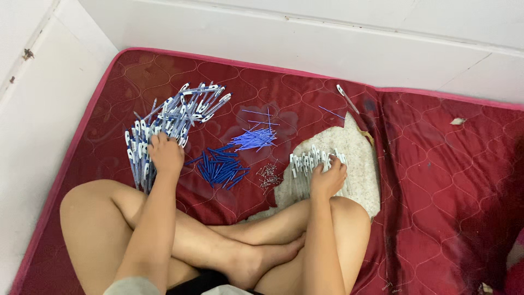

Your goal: The person assembles pens by hand while sitting on a mattress, picking up small metal springs and blue ink tubes and inserting them into white plastic pen bodies.

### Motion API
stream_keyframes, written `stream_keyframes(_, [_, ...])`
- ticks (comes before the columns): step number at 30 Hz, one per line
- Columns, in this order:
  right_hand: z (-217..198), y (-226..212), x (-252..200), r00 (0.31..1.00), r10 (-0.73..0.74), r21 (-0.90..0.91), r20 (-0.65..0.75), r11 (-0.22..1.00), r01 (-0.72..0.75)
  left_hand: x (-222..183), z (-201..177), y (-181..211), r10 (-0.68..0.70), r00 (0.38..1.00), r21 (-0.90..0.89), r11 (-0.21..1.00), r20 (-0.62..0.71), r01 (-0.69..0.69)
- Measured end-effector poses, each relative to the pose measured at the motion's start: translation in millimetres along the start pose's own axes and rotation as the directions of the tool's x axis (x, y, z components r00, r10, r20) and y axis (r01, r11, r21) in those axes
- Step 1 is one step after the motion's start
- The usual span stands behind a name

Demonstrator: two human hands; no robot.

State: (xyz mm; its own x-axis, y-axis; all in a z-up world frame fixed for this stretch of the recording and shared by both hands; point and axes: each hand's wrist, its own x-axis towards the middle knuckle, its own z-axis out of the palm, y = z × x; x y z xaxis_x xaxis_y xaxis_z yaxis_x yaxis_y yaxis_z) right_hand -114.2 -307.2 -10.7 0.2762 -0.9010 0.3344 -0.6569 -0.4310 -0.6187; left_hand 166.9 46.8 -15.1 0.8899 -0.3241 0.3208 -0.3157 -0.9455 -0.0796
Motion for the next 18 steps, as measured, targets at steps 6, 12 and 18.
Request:
stream_keyframes(6, [-37.1,-61.3,-26.8,0.901,-0.418,0.36,0.118,0.863,0.354,-36.0,-94.0,34.0,0.115,0.992,-0.371,0.92,-0.05,-0.126])
stream_keyframes(12, [-51.7,-111.9,-98.5,0.513,-0.608,0.661,0.605,0.743,0.102,-103.3,-156.7,93.0,0.197,0.964,-0.973,0.182,0.18,0.145])
stream_keyframes(18, [-29.4,-99.4,-114.9,0.442,-0.536,0.562,0.719,0.823,0.085,-119.8,-102.7,112.5,0.129,0.948,-0.956,0.065,0.291,0.285])
